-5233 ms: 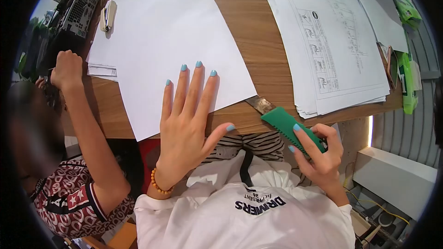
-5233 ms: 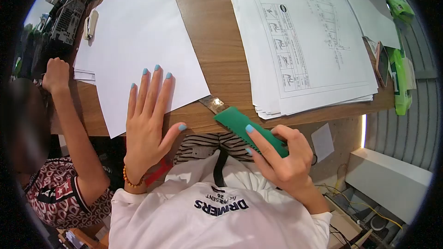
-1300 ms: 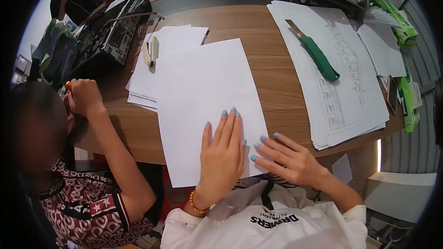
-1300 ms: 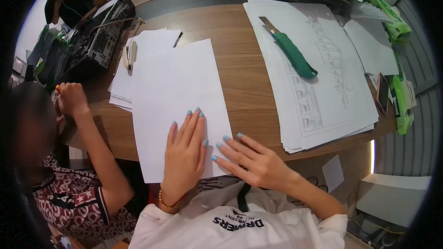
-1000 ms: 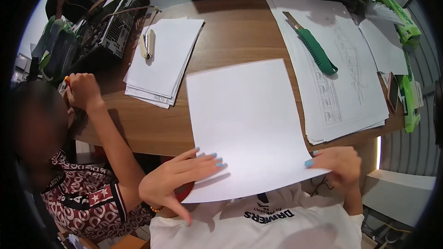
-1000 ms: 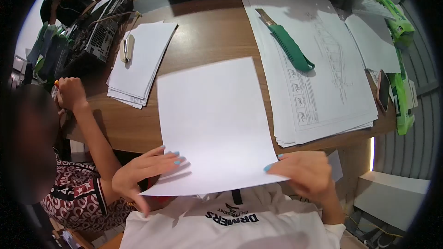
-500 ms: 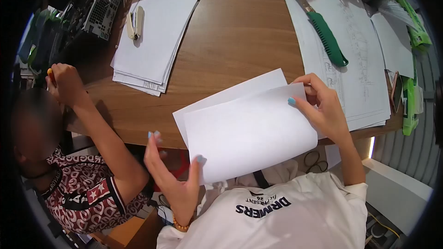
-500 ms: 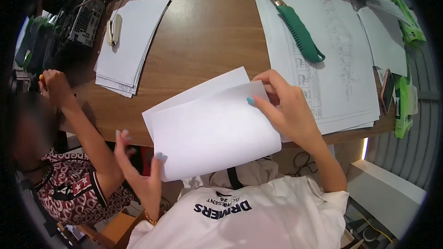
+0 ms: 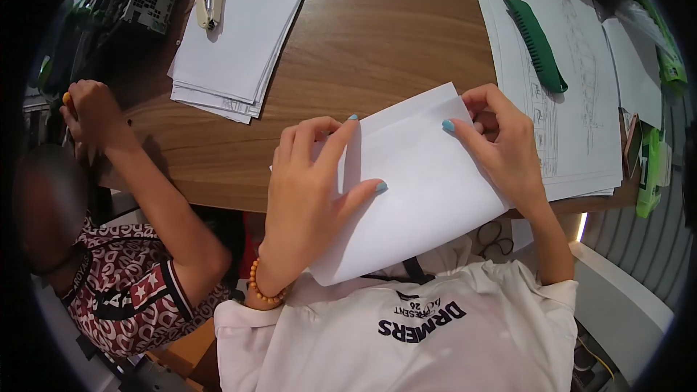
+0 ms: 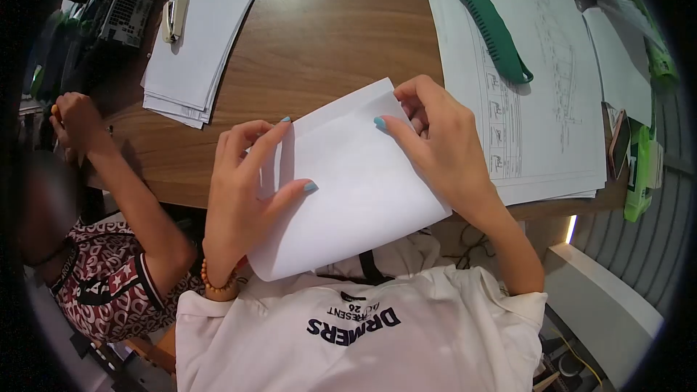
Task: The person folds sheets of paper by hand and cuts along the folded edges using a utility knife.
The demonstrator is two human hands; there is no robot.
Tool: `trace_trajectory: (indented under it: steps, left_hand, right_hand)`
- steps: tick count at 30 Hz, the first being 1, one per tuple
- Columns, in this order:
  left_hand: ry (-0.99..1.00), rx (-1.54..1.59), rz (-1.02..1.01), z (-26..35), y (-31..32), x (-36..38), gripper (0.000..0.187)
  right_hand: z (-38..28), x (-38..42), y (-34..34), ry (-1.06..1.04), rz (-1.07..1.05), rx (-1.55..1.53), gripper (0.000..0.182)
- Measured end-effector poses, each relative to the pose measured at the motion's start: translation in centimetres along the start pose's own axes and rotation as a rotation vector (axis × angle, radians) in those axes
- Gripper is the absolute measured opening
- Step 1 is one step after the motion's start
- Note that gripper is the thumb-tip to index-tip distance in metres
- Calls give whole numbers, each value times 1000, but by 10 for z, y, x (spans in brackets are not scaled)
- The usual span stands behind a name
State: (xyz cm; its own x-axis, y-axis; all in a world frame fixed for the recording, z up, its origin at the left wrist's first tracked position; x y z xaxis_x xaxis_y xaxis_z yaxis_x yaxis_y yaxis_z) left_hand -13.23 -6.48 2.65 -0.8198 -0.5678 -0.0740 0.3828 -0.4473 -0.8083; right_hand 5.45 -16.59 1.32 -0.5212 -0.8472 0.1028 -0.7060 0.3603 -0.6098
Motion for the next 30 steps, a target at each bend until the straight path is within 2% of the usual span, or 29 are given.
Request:
trace_trajectory:
  steps: [10, 23, 25, 26, 28, 30]
  left_hand:
    - [-25, -3, 48, -3, 0, -4, 55]
    - [-34, 34, 93, -5, 3, -4, 50]
    - [-26, 40, 70, -4, 3, -7, 49]
    - [-20, 44, 52, -3, 3, -9, 49]
    - [-21, 56, 37, 0, 3, -10, 48]
    - [-14, 65, 19, 2, 3, -11, 47]
  right_hand:
    - [0, -7, 3, -73, 102, 67, 21]
    - [-7, -7, -10, -23, 45, 94, 26]
    - [-3, 3, -25, -89, 142, -187, 36]
    - [-1, 8, -32, -90, 144, -185, 36]
    - [7, 15, -29, 159, -161, -467, 47]
    - [8, 13, -29, 193, -162, -481, 52]
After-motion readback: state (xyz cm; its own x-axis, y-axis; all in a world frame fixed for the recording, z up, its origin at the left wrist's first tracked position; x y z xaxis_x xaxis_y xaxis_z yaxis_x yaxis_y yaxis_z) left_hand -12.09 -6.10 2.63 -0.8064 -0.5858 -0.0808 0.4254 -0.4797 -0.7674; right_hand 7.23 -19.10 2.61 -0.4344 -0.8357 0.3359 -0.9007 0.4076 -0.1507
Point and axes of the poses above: each hand's wrist, its own x-axis away from the middle knuckle, its own y-axis out of the palm, z = x × y, the point moved 5 cm from there along -x, towards the middle knuckle, and after that the axes turned 2 degrees about x, right-handed, at the moved point
